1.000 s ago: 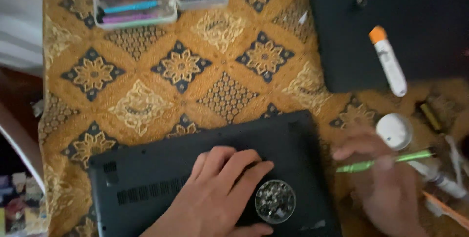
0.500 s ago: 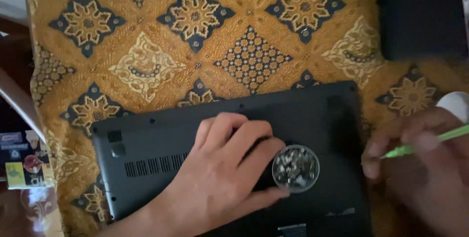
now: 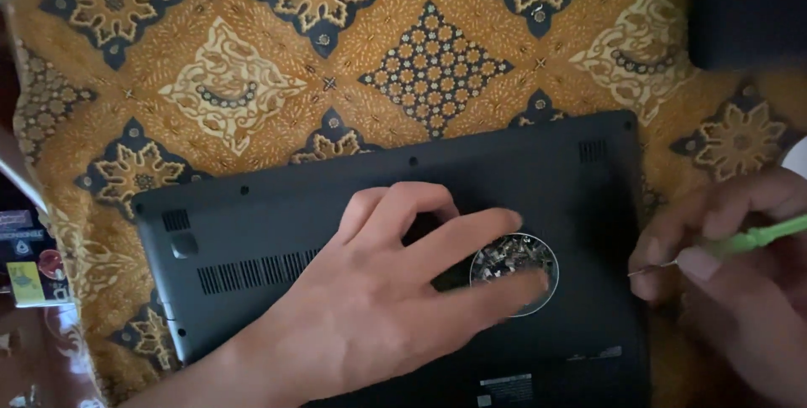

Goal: The person is assembling a laptop by attaching the bottom cover and screwing it into place.

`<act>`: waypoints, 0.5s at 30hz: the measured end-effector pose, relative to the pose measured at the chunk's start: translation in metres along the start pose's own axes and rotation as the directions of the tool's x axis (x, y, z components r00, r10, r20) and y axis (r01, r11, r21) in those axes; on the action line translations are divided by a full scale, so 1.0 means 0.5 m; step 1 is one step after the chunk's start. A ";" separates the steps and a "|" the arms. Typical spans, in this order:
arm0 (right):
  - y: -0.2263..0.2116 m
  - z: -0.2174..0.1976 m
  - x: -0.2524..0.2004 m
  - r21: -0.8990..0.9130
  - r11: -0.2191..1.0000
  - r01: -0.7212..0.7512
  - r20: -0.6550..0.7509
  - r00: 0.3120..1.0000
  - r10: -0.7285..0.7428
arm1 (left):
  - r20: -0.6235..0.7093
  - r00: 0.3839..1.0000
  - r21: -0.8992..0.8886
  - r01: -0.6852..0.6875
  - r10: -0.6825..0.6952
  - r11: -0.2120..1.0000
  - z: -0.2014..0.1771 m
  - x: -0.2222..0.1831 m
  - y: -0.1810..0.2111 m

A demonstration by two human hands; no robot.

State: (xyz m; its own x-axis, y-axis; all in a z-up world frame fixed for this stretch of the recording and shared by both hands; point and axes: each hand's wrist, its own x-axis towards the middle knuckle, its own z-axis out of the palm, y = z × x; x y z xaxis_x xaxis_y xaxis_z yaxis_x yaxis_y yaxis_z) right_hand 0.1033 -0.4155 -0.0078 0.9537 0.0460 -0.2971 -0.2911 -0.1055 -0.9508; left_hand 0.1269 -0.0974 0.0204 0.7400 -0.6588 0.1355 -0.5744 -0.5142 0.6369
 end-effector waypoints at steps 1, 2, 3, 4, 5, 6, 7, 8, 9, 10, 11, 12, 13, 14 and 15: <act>0.000 -0.002 -0.001 -0.028 0.999 -0.015 -0.001 1.000 0.015 | -0.001 1.000 0.042 -0.013 0.013 0.999 0.000 0.002 0.002; 0.000 -0.003 -0.001 -0.057 0.998 -0.031 -0.002 1.000 0.030 | -0.001 1.000 0.083 -0.026 0.026 0.996 -0.001 0.004 0.004; -0.001 0.000 0.002 -0.056 0.998 -0.033 -0.003 0.999 0.033 | 0.001 1.000 0.082 -0.025 0.025 0.996 0.000 0.004 0.002; -0.001 0.002 0.004 -0.084 0.996 0.005 0.027 1.000 -0.002 | -0.001 0.999 0.059 -0.041 0.041 0.997 0.001 0.004 0.000; -0.002 0.003 0.006 -0.110 0.993 0.043 0.057 0.998 -0.037 | -0.004 0.998 0.036 -0.057 0.057 0.998 0.003 0.004 -0.002; -0.002 0.004 0.007 -0.111 0.993 0.040 0.056 0.998 -0.034 | -0.003 0.998 0.033 -0.057 0.057 0.998 0.005 0.002 -0.002; -0.003 0.005 0.008 -0.114 0.992 0.049 0.065 0.997 -0.041 | 0.000 0.999 0.022 -0.048 0.048 0.999 0.006 0.000 -0.003; -0.004 0.005 0.009 -0.117 0.992 0.058 0.074 0.996 -0.049 | 0.001 0.999 0.011 -0.039 0.039 0.999 0.008 -0.003 -0.004; -0.003 0.000 0.008 -0.117 0.992 0.056 0.074 0.996 -0.047 | 0.002 0.999 0.009 -0.038 0.038 0.999 0.010 -0.003 -0.004; -0.002 -0.005 0.007 -0.117 0.993 0.023 0.075 0.997 -0.014 | -0.007 1.000 0.016 -0.029 0.029 0.999 0.011 -0.004 -0.003; -0.001 -0.009 0.006 -0.117 0.993 -0.010 0.075 0.997 0.018 | -0.017 1.000 0.024 -0.021 0.021 1.000 0.012 -0.004 -0.003; 0.001 -0.006 0.007 -0.116 0.993 -0.011 0.077 0.997 0.020 | -0.015 1.000 0.023 -0.018 0.019 1.000 0.013 -0.003 -0.002; 0.002 -0.002 0.008 -0.112 0.994 0.021 0.079 0.997 -0.012 | 0.005 1.000 0.064 -0.018 0.018 0.998 0.014 -0.001 0.000; 0.003 0.001 0.009 -0.107 0.993 0.054 0.080 0.996 -0.046 | 0.025 1.000 0.105 -0.021 0.018 0.994 0.015 0.002 0.000; 0.005 0.003 0.010 -0.107 0.993 0.054 0.080 0.996 -0.046 | 0.026 0.999 0.105 -0.021 0.018 0.994 0.016 0.001 0.001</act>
State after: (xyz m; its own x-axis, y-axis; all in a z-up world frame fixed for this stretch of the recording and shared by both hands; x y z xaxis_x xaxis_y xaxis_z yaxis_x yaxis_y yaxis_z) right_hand 0.1072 -0.4139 -0.0115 0.9570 0.1296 -0.2595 -0.2297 -0.2081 -0.9508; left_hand 0.1245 -0.1023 0.0148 0.7198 -0.6824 0.1274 -0.6234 -0.5548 0.5510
